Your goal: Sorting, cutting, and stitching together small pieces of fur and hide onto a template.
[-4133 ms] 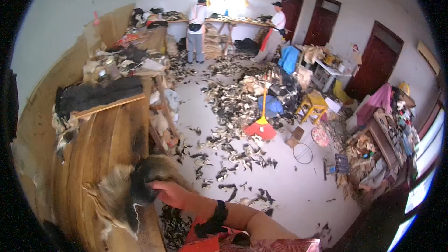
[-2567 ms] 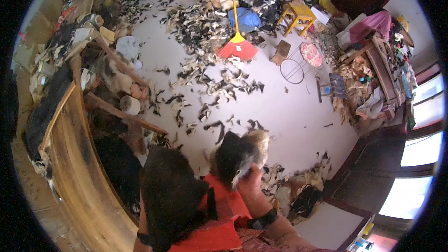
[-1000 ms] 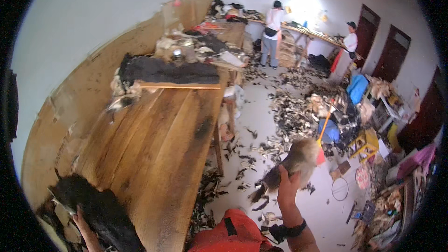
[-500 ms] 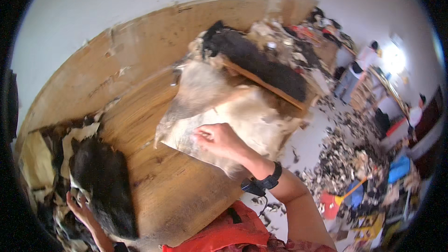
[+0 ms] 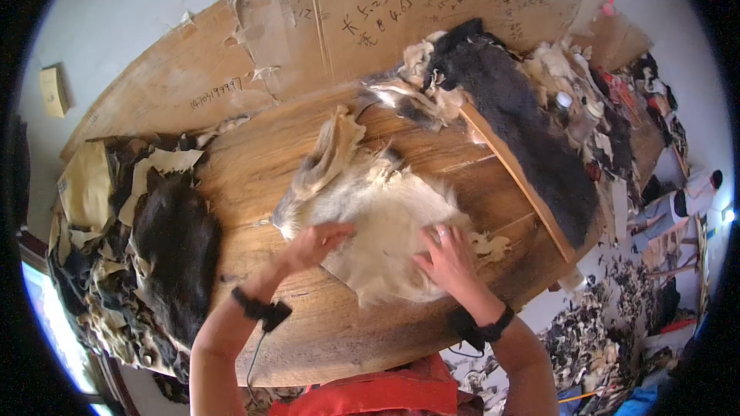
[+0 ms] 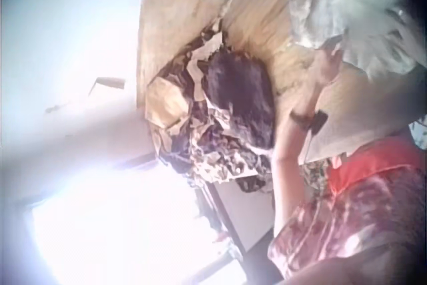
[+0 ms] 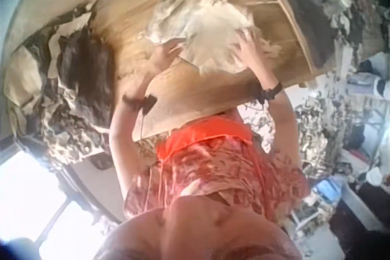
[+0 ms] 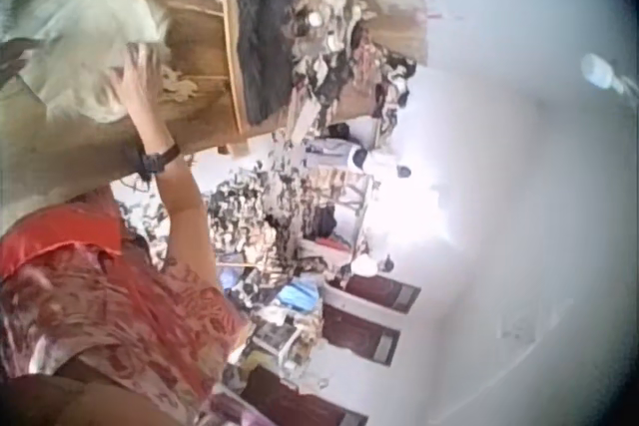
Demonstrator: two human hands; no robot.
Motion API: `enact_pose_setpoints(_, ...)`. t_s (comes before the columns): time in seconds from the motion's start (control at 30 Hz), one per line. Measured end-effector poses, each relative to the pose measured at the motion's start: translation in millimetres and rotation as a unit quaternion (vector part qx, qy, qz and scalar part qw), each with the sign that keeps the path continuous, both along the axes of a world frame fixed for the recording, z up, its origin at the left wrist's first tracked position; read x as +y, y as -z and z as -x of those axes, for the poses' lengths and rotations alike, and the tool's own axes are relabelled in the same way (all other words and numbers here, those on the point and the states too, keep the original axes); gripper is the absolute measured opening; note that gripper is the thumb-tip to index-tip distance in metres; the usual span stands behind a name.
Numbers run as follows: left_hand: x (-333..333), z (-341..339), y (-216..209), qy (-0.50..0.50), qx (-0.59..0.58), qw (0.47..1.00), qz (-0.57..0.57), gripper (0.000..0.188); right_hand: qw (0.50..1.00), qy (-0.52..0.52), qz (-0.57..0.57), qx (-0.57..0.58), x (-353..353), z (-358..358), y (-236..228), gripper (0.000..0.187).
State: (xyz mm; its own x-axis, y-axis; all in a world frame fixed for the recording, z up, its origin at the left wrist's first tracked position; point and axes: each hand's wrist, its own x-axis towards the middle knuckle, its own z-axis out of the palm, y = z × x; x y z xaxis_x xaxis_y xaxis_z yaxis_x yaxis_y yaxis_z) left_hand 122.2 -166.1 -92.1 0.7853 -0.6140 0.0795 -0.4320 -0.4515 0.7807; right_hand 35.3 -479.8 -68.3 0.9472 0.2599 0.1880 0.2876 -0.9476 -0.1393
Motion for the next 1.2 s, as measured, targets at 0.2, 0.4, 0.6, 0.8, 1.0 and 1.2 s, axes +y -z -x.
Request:
enact_pose_setpoints(0.2, 31.8, -98.4, -4.4, -0.375, -0.128, 0.907, -0.140, 0.069, 0.994, -0.056, -0.029, 0.093, -9.1, 42.7, -25.7, 0.056)
enact_pose_setpoints(0.4, -55.3, 31.5, 6.4, -0.175, -0.114, 0.926, -0.315, 0.081, 0.980, -0.175, -0.038, 0.085, -14.6, 41.3, -21.0, 0.057)
enact_pose_setpoints(0.6, -60.8, 113.4, -6.5, -0.121, -0.162, 0.948, -0.246, 0.086, 0.939, -0.299, 0.055, 0.158, -2.5, 71.6, -36.7, 0.044)
enact_pose_setpoints(0.8, -12.1, 202.5, -28.0, 0.006, -0.154, 0.959, -0.236, 0.086, 0.839, -0.438, -0.066, 0.315, 38.6, 98.2, -15.0, 0.030)
enact_pose_setpoints(1.0, -44.6, 265.0, -17.9, -0.063, -0.106, 0.980, -0.155, 0.079, 0.902, -0.403, 0.154, 0.031, 143.3, -54.5, 21.0, 0.061)
enact_pose_setpoints(1.2, -84.6, 282.6, 0.7, -0.105, -0.194, 0.925, -0.309, 0.065, 0.976, -0.180, 0.018, -0.119, 192.7, -172.7, 29.5, 0.063)
